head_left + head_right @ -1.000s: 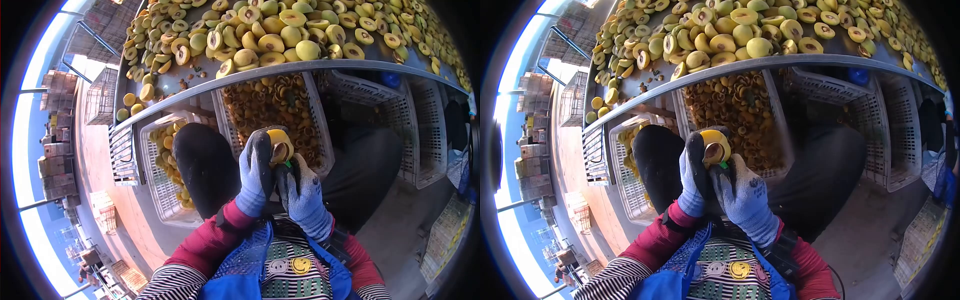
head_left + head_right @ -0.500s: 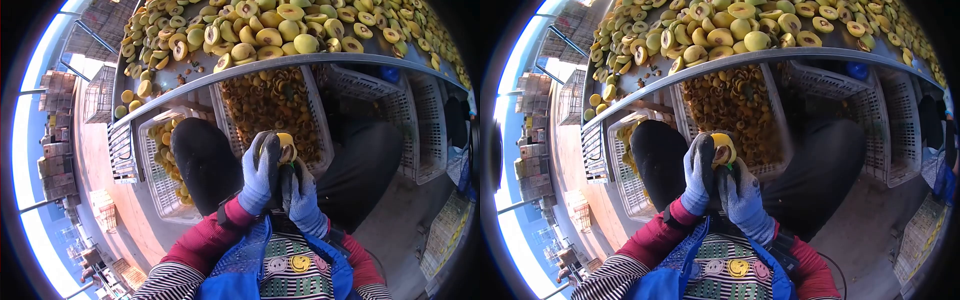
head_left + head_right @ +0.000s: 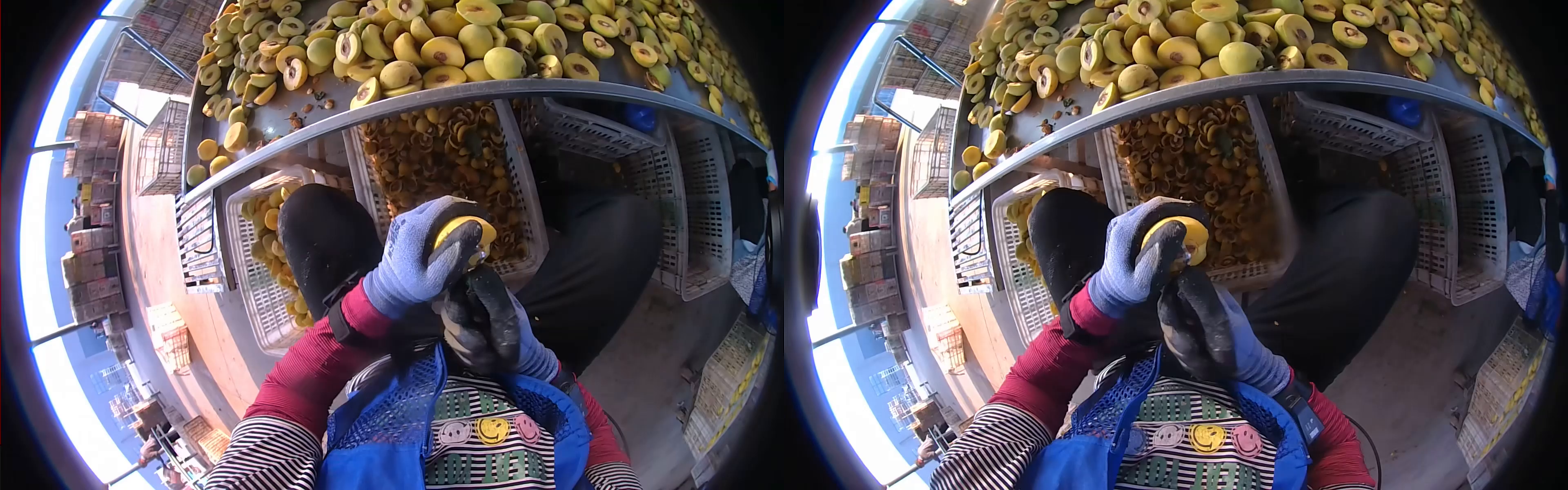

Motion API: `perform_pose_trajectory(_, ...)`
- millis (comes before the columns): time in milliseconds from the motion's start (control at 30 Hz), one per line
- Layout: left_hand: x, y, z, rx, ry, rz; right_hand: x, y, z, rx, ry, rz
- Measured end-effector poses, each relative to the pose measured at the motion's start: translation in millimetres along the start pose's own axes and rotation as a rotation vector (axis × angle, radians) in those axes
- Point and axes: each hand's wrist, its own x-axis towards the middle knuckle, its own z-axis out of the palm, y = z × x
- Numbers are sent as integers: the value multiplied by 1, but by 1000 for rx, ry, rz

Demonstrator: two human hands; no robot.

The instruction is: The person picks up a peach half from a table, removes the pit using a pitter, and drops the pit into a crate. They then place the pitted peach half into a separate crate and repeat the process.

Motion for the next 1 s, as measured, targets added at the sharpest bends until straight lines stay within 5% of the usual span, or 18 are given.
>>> perform_pose_trajectory(67,7,-2,-3,66,-67,139,1,-6,1,585,-472,427)
perform_pose_trajectory(133,6,-7,1,9,-81,158,7,-1,-6,685,-547,439)
perform_pose_trajectory(267,-28,-17,39,-919,87,-559,13,3,-5,776,-683,371)
perform_pose_trajectory(300,-26,-21,56,-390,336,-243,16,2,-7,722,-713,286)
perform_pose_trajectory(367,-46,-29,44,-1256,484,-692,17,-5,-10,720,-643,275)
perform_pose_trajectory(433,-57,-42,1,-883,826,-391,17,-3,-19,667,-446,382)
perform_pose_trajectory(500,-70,-32,-78,-974,882,-325,18,-1,-22,676,-543,429)
perform_pose_trajectory(567,-85,-79,-162,40,923,-312,18,-3,-18,531,-455,410)
perform_pose_trajectory(633,-80,-96,-195,1027,671,-671,24,-8,-16,489,-382,414)
perform_pose_trajectory(667,-68,-93,-195,927,606,-546,29,-7,-18,511,-323,412)
perform_pose_trajectory(700,-41,-79,-173,868,699,-213,32,-5,-19,533,-259,416)
perform_pose_trajectory(733,-7,-48,-152,791,675,-181,35,-6,-19,528,-259,420)
perform_pose_trajectory(800,56,-29,-133,615,564,-249,38,-7,-18,280,-131,337)
perform_pose_trajectory(867,111,-36,-128,1073,219,-451,38,-10,-20,215,-99,319)
perform_pose_trajectory(900,138,-45,-130,1051,7,-616,37,-12,-22,154,-75,299)
perform_pose_trajectory(1000,175,-107,-165,906,-179,-372,42,-19,-28,279,-68,274)
